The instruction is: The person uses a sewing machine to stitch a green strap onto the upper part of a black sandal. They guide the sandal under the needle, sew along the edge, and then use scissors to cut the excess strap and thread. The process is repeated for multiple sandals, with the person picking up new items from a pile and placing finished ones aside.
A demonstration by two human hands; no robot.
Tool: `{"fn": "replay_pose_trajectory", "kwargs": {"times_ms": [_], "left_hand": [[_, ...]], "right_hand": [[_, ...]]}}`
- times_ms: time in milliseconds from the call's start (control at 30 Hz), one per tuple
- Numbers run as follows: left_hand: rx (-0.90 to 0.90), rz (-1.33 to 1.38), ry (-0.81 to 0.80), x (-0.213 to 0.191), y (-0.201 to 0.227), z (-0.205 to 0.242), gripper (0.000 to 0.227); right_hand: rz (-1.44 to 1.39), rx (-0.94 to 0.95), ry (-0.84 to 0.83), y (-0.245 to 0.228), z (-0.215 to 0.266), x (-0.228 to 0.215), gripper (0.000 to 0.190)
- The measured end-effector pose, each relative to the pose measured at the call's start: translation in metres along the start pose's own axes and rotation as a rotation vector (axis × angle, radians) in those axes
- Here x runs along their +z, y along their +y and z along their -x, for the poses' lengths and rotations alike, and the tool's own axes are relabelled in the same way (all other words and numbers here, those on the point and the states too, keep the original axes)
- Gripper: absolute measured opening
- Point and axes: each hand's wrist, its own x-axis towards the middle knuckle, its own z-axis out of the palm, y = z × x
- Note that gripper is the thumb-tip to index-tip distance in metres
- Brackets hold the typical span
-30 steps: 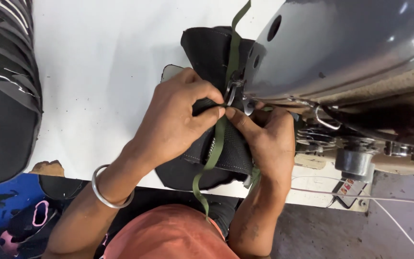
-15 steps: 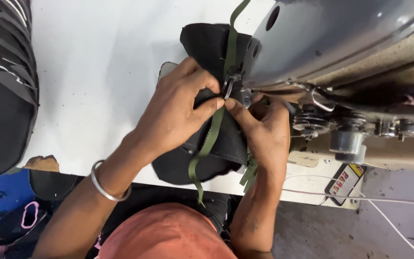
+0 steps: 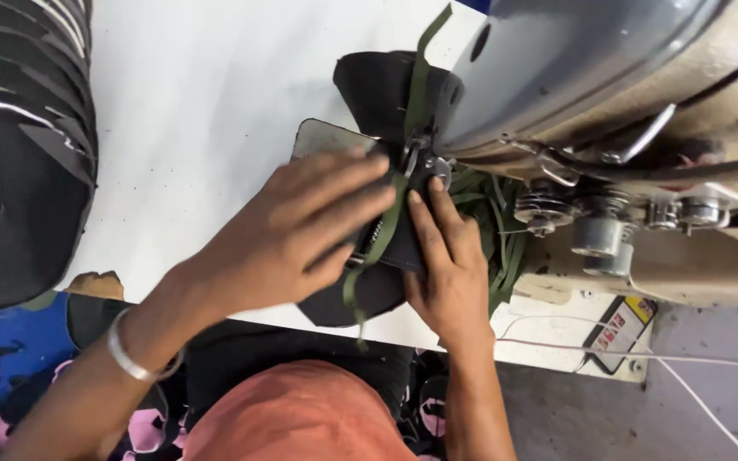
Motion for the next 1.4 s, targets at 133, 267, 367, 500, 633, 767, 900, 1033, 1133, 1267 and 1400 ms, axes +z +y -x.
{"fn": "replay_pose_trajectory", "kwargs": {"times_ms": [133,267,367,500,633,767,900,1033,1133,1267,1400], "left_hand": [[0.325,-0.254,-0.076,0.007,0.008,0.010,0.038],[0.224,0.074,0.121,0.002,0.013,-0.016,0.017],[-0.729,-0.069,-0.552,-0.021,0.029,-0.044,0.035],[-0.314,0.148,-0.096,0.020,0.032,0.011,0.023],[0.057,-0.028,0.153,0.030,0.033,0.023,0.015],[0.053,-0.043,0.142,0.029,0.030,0.016,0.014],[-0.054,0.069,0.161,0.019,0.035,0.002,0.012],[-0.864,0.156,-0.379,-0.030,0.034,-0.048,0.033],[-0.861,0.036,-0.537,-0.037,0.050,-0.048,0.033],[-0.086,0.085,0.276,0.027,0.057,0.016,0.009],[-0.069,-0.030,0.169,0.034,0.054,0.023,0.016]], "right_hand": [[-0.016,-0.034,0.027,0.008,0.005,0.006,0.071],[0.002,-0.037,0.041,0.005,0.007,0.004,0.063],[0.038,-0.057,0.027,-0.001,0.004,-0.001,0.068],[0.034,-0.057,0.003,0.002,-0.001,0.000,0.075],[0.046,-0.060,-0.014,0.005,-0.002,0.002,0.072],[0.044,-0.050,-0.011,0.001,-0.011,-0.001,0.073],[0.054,-0.039,-0.040,0.002,-0.015,-0.011,0.073],[0.069,-0.062,-0.088,-0.001,-0.015,-0.017,0.077],[0.068,-0.062,-0.062,0.000,-0.013,-0.014,0.076],[0.054,-0.036,-0.074,-0.001,-0.018,-0.018,0.078],[0.071,-0.040,-0.095,-0.004,-0.017,-0.015,0.082]]}}
